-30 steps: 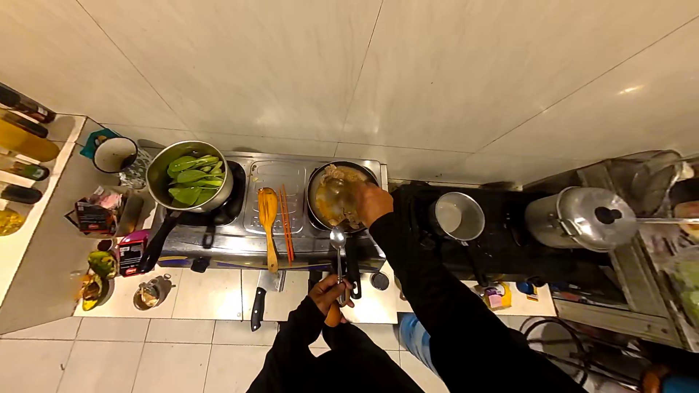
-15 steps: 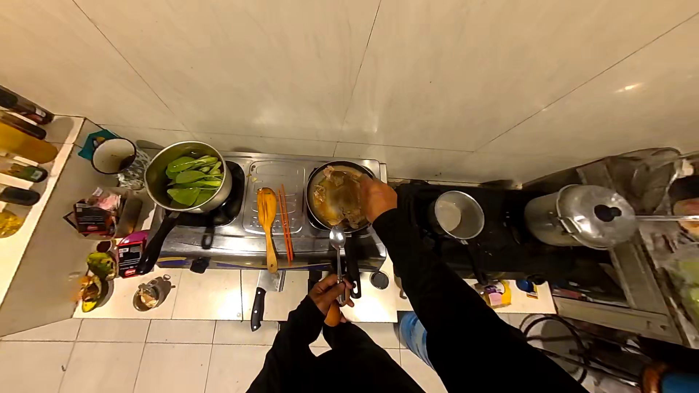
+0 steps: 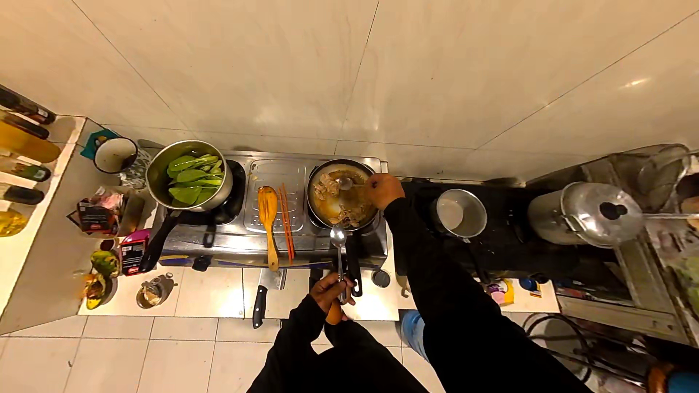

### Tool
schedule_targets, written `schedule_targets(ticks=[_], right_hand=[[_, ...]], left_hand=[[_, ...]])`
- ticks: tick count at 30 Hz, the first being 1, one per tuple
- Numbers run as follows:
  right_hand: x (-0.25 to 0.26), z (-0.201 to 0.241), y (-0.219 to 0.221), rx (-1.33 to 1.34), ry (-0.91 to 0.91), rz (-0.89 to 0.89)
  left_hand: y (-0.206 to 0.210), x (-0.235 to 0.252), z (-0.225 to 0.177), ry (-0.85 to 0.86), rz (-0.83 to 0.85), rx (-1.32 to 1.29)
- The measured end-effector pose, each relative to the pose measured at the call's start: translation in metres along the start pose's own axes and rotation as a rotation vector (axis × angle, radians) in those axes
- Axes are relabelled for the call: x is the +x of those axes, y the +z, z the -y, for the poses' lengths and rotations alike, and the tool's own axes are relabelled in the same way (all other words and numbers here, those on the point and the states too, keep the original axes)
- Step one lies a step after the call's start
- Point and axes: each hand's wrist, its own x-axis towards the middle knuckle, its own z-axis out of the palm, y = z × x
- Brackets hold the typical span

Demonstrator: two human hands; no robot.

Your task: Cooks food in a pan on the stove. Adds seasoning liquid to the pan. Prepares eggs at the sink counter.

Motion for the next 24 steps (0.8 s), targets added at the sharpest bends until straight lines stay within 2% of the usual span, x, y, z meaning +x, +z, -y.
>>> schedule_targets(ticks=[9,12,14,16,20,24], right_hand=[[-0.019,0.008,0.012,0.050,-0.062,-0.026],[-0.019,0.012,0.024,0.044,-0.138,-0.026],[-0.019,0.015,0.033,0.005,-0.200,-0.053],[-0.023,0.025,0.029,-0.093,-0.187,-0.033],[-0.024,0.022,0.036,-0.202,-0.295,-0.144],[-0.020,0.028,0.034,-0.304,-0.289,-0.064]], left_hand=[[-0.001,0.002,0.000,0.002,0.011,0.000],[-0.001,0.002,0.001,-0.001,0.017,-0.008],[-0.002,0.003,0.002,0.010,0.019,0.001],[-0.001,0.003,0.003,0.024,0.015,0.022],[-0.002,0.002,0.003,0.027,0.019,0.004],[-0.001,0.002,0.001,0.009,0.012,0.007]])
